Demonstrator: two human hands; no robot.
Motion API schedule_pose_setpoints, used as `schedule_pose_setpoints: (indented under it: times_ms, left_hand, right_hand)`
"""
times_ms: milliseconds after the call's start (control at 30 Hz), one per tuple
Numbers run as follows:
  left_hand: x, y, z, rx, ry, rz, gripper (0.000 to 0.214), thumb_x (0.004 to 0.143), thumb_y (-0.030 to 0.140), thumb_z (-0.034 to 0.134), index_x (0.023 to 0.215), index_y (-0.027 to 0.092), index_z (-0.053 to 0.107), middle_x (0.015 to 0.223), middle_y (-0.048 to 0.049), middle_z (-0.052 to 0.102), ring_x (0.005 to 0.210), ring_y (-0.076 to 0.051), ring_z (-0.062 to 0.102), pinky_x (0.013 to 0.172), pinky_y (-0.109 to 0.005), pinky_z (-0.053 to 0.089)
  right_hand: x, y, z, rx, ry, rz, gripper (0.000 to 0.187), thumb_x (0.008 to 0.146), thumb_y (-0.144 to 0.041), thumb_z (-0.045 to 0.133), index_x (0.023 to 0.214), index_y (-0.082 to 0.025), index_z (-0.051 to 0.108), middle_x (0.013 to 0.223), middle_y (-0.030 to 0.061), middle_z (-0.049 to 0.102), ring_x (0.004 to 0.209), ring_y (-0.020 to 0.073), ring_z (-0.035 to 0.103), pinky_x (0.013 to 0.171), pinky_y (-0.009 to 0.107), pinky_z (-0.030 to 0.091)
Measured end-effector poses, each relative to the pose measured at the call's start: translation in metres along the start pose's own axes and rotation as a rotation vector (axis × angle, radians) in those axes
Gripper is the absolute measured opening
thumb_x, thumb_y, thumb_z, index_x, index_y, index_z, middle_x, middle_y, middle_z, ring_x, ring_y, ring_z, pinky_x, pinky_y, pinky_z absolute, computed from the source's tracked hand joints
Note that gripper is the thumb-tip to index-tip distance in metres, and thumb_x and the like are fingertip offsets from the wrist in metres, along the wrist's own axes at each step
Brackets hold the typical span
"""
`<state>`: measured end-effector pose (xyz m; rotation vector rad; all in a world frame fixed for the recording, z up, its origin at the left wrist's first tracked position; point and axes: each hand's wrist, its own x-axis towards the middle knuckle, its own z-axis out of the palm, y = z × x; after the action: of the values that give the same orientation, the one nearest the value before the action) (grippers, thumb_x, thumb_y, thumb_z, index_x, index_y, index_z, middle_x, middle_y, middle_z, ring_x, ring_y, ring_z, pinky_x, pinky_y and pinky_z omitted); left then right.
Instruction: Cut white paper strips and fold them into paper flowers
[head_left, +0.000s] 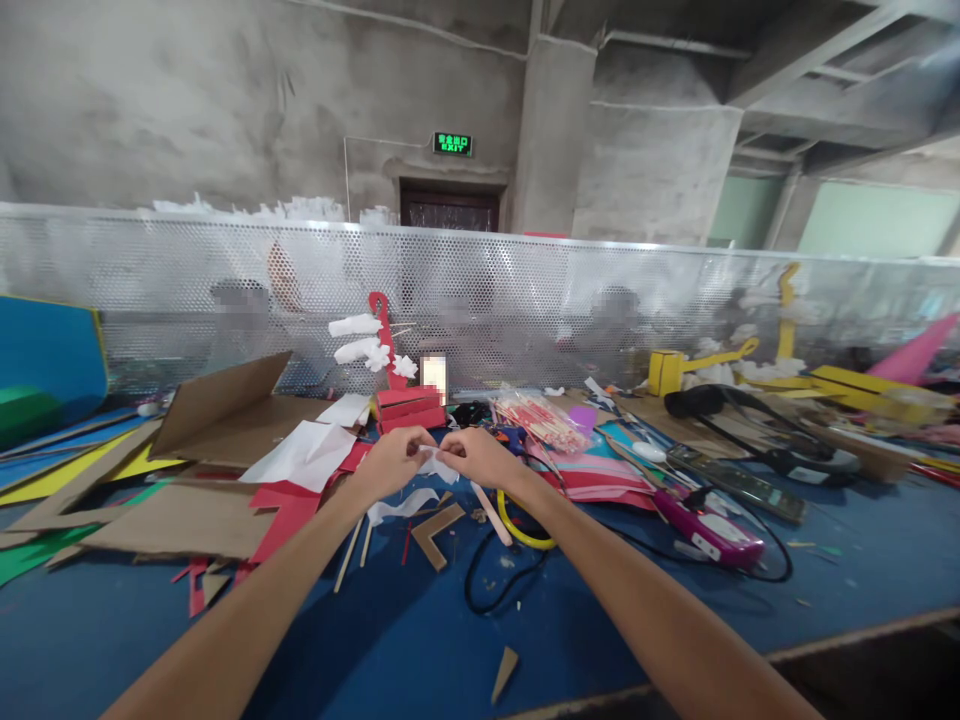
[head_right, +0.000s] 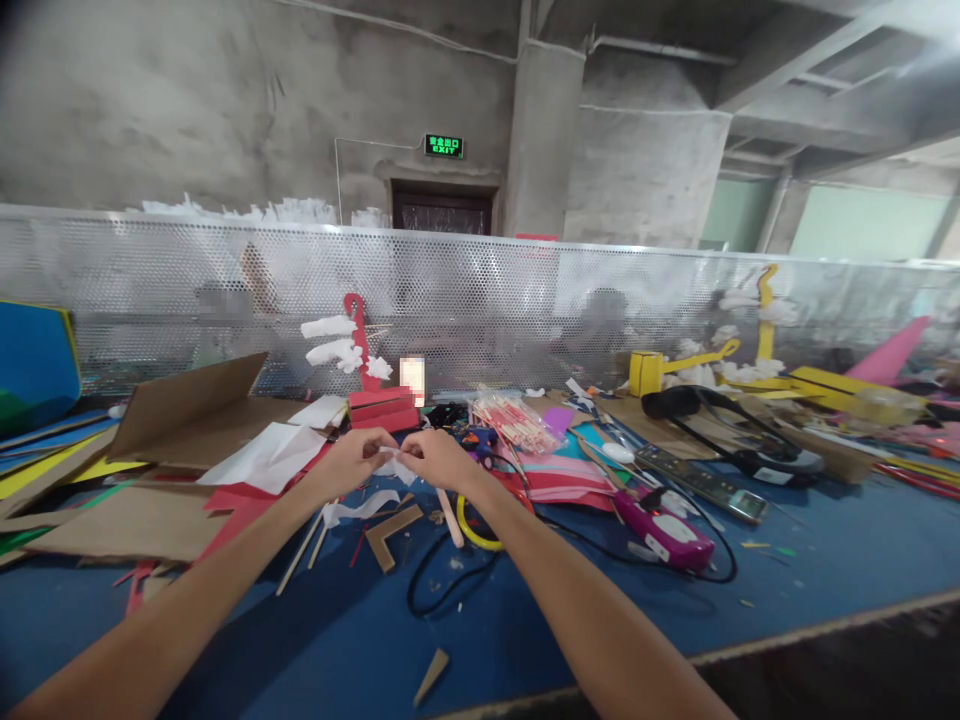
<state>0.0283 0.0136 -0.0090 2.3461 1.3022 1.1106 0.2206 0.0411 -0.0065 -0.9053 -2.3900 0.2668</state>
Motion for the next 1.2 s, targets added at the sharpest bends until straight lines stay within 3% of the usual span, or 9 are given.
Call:
schedule_pose_setpoints:
  times_ms: [133,467,833,933,1067,1200]
  left_hand:
    - [-0.001,0.003,-0.001,0.083,-0.017,-0.026,0.018,0.08,0.025,0.051,0.086,0.019,0.067,0.078,-0.0034,0.069,0.07,-0.018,0.062,0.058,-0.023,0.039]
    - [0.0,0.0,0.0,0.052,0.012,-0.038,0.017,0.082,0.024,0.05,0.088,0.019,0.064,0.079,-0.0034,0.07,0.071,-0.017,0.063,0.06,-0.023,0.041]
    - [-0.002,-0.002,0.003,0.094,-0.033,-0.018,0.019,0.083,0.033,0.051,0.084,0.019,0.064,0.076,-0.0031,0.068,0.069,-0.017,0.06,0.061,-0.024,0.04]
    - [0.0,-0.006,0.004,0.019,-0.031,-0.032,0.017,0.08,0.031,0.053,0.08,0.018,0.064,0.073,-0.003,0.067,0.066,-0.017,0.06,0.059,-0.024,0.04]
    - [0.004,-0.015,0.008,-0.137,-0.045,-0.074,0.018,0.077,0.033,0.055,0.076,0.016,0.063,0.065,-0.0014,0.064,0.06,-0.015,0.057,0.055,-0.023,0.04]
    - [0.006,-0.019,0.011,-0.286,-0.095,-0.165,0.023,0.075,0.037,0.058,0.074,0.015,0.061,0.062,-0.0003,0.061,0.056,-0.014,0.056,0.053,-0.023,0.041]
  right_hand:
    - [-0.001,0.001,0.0,0.004,0.013,0.013,0.022,0.083,-0.034,0.056,0.08,-0.016,0.067,0.07,0.0034,0.067,0.063,0.0129,0.059,0.056,0.021,0.036]
    - [0.001,0.003,0.004,0.16,0.026,0.05,0.02,0.082,-0.033,0.057,0.084,-0.015,0.065,0.076,0.0051,0.069,0.069,0.0146,0.063,0.062,0.021,0.044]
    - [0.0,0.005,0.001,0.104,-0.003,0.027,0.023,0.083,-0.037,0.057,0.082,-0.015,0.066,0.076,0.0055,0.069,0.069,0.0147,0.063,0.062,0.022,0.042]
    - [-0.001,0.0,0.0,0.123,0.005,0.036,0.022,0.082,-0.037,0.059,0.091,-0.017,0.062,0.077,0.0037,0.067,0.067,0.0139,0.06,0.061,0.022,0.04]
    - [-0.003,-0.011,-0.002,0.037,0.021,-0.056,0.039,0.071,-0.034,0.072,0.102,-0.02,0.054,0.086,0.0018,0.065,0.074,0.0152,0.058,0.063,0.022,0.038]
    - [-0.001,-0.013,-0.001,-0.1,0.04,-0.13,0.022,0.074,-0.026,0.069,0.093,-0.02,0.058,0.088,0.002,0.064,0.079,0.0164,0.058,0.069,0.024,0.036]
